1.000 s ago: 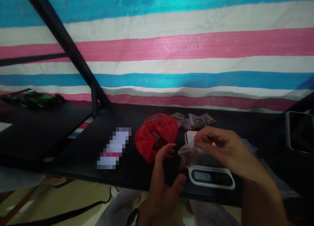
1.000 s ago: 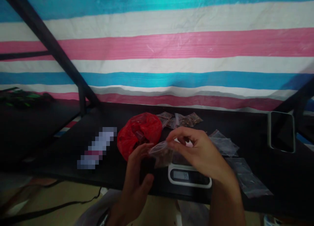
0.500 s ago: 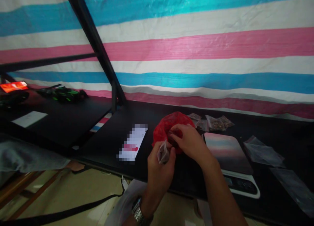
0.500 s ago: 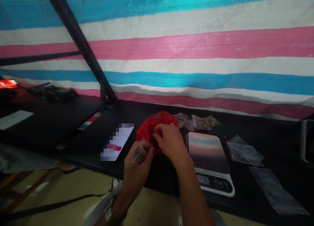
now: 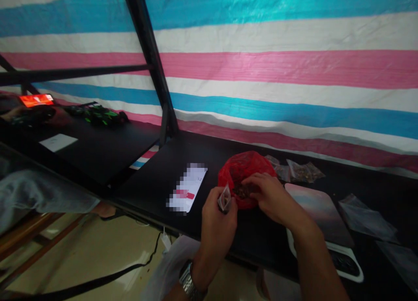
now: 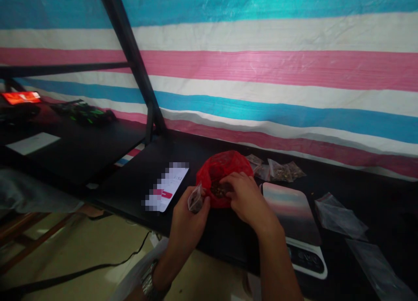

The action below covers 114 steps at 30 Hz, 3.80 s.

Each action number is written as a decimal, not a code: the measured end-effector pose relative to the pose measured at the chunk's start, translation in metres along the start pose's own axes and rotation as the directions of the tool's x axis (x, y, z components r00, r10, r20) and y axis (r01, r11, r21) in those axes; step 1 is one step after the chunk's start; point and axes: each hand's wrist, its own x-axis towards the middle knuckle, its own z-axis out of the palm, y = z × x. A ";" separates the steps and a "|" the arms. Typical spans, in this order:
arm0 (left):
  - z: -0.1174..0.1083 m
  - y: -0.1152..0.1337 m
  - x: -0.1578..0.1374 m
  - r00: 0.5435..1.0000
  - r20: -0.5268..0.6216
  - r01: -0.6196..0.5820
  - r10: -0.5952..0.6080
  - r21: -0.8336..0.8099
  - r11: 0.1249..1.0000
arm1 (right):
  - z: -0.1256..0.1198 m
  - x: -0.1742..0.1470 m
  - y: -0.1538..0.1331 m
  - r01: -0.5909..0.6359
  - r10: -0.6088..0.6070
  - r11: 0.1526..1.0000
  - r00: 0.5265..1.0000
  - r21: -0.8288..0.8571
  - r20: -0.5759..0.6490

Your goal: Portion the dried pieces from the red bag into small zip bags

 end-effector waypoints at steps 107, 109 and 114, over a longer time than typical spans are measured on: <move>0.019 -0.010 -0.039 0.575 0.314 -0.814 0.756 0.121 0.568 | -0.062 -0.106 0.139 -0.238 0.475 0.873 0.615 0.426 -0.630; 0.020 -0.010 -0.043 0.537 0.318 -0.842 0.782 0.139 0.522 | -0.061 -0.105 0.140 -0.243 0.484 0.867 0.619 0.435 -0.619; 0.024 -0.007 -0.044 0.528 0.305 -0.849 0.792 0.167 0.501 | -0.058 -0.099 0.136 -0.235 0.488 0.857 0.655 0.459 -0.576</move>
